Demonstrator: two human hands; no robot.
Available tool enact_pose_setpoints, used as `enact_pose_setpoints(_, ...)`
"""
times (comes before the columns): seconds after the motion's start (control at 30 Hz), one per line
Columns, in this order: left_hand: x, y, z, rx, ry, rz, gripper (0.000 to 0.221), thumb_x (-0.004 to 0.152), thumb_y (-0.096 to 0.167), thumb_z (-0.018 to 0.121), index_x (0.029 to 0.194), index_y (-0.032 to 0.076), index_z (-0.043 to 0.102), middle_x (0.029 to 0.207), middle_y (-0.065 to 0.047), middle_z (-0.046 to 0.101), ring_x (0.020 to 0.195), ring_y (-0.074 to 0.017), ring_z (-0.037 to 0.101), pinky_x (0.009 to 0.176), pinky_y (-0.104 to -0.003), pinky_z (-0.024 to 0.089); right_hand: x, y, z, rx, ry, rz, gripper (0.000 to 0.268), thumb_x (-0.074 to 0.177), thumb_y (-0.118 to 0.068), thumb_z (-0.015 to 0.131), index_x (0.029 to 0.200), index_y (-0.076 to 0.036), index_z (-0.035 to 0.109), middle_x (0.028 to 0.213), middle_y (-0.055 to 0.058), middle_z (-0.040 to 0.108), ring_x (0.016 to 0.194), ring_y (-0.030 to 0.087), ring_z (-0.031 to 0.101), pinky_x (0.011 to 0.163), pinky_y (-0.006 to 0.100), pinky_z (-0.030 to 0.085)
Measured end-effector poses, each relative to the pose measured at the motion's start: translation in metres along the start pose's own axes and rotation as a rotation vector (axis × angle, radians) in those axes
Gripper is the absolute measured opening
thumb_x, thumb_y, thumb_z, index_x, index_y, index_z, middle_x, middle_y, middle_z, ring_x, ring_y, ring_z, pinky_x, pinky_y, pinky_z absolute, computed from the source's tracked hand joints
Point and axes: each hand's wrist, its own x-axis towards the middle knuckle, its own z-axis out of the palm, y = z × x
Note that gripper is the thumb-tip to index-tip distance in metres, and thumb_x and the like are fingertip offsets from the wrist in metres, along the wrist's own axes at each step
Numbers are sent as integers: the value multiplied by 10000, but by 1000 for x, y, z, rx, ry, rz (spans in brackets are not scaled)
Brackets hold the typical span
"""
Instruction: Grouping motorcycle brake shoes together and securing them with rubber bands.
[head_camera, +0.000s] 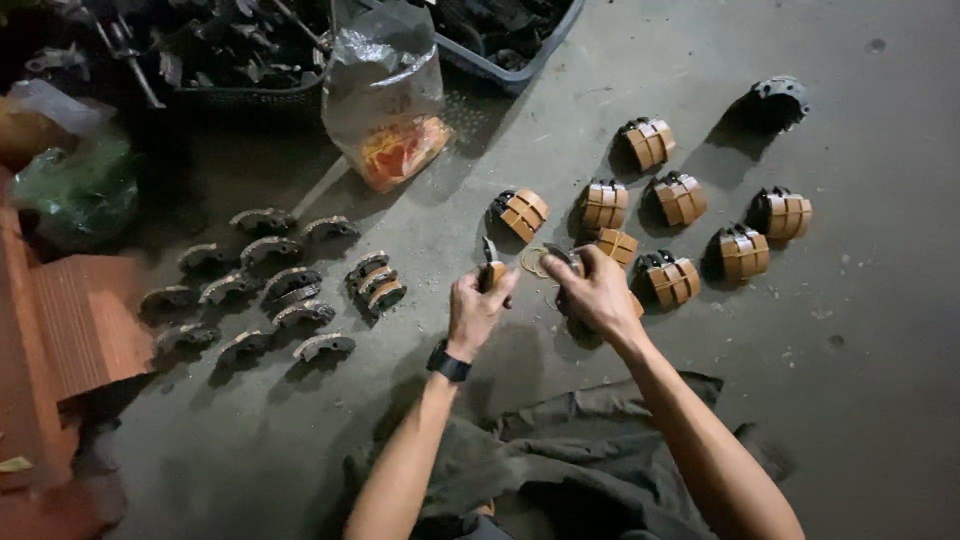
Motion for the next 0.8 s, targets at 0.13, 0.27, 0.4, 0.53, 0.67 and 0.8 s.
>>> enact_pose_setpoints(0.13, -6, 29, 2, 83, -69, 22, 370, 950, 432, 651, 954, 77, 755, 877, -4, 801, 722, -121, 726, 721, -246, 567, 8, 17, -4, -147, 156, -167, 586, 918, -524, 711, 1082, 38, 690, 824, 162, 737, 717, 204, 706, 645, 365, 544)
enact_pose_setpoints(0.27, -4, 1, 27, -310, -206, -89, 317, 993, 301, 668, 1094, 5, 716, 1022, -64, 762, 926, -155, 735, 835, -298, 606, 20, 28, 9, -207, 69, 17, 643, 915, -572, 646, 1165, 20, 635, 871, 185, 739, 773, 255, 727, 673, 396, 574)
enact_pose_setpoints(0.4, -9, 31, 36, -652, -277, -222, 298, 967, 208, 686, 1150, -26, 661, 1058, -86, 740, 941, -197, 753, 850, -374, 647, 18, 44, 11, -112, -18, -158, 570, 1042, -490, 579, 1151, 62, 668, 926, 198, 751, 816, 253, 698, 754, 377, 558)
enact_pose_setpoints(0.53, -4, 14, 25, -574, -290, -177, 289, 927, 149, 722, 1154, -27, 684, 1050, -86, 746, 928, -192, 747, 850, -369, 637, 27, 63, 6, 120, -114, -461, 447, 1005, -321, 637, 1252, 52, 631, 1080, 119, 753, 954, 190, 716, 806, 360, 574)
enact_pose_setpoints(0.67, -2, -11, 24, -422, -200, -114, 271, 981, 167, 738, 1138, -54, 723, 1036, -98, 737, 901, -168, 696, 794, -337, 582, 15, 43, -3, 177, -174, -251, 350, 1000, -199, 632, 1274, 16, 664, 1017, 127, 772, 856, 193, 696, 751, 362, 576)
enact_pose_setpoints(0.8, 4, -9, 25, -290, -187, -89, 274, 926, 169, 757, 1119, -22, 713, 1045, -85, 757, 919, -170, 732, 820, -345, 621, 21, 55, 5, -10, -104, -405, 348, 957, -161, 695, 1264, 3, 691, 1133, 123, 771, 977, 155, 728, 845, 335, 580)
